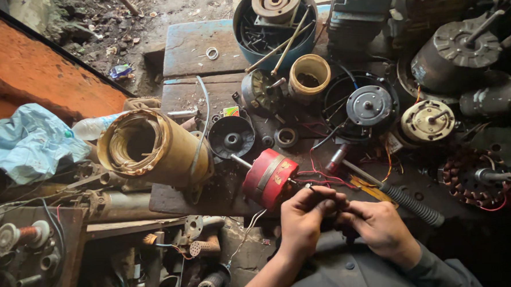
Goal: The person works on a red cylindrical motor component at a cluttered workbench. They use a hammer to tap the motor shaft and a screwdriver to adjust internal parts while holding the motor with their other hand.
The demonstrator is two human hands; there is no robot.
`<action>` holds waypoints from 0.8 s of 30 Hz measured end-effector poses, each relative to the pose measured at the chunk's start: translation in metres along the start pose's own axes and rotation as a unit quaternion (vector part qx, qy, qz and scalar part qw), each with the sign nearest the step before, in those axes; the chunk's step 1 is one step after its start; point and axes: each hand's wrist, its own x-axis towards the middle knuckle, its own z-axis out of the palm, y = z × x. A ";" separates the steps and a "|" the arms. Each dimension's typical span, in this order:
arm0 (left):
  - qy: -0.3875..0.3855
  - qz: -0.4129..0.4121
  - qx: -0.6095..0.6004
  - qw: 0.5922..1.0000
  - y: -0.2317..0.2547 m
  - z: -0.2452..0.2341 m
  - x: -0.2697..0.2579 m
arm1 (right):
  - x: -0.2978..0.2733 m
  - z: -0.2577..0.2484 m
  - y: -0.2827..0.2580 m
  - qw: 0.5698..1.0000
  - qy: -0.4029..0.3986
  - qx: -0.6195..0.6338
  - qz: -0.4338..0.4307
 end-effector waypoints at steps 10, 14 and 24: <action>0.063 0.043 0.033 0.997 -0.005 -0.004 0.002 | -0.010 0.003 -0.009 0.998 0.027 -0.007 -0.058; 0.022 0.035 0.066 0.997 0.009 0.005 -0.004 | -0.010 -0.001 -0.008 0.999 0.042 -0.030 -0.006; 0.052 -0.008 -0.036 0.998 -0.004 -0.012 0.001 | -0.007 0.003 -0.001 0.998 0.033 -0.045 -0.032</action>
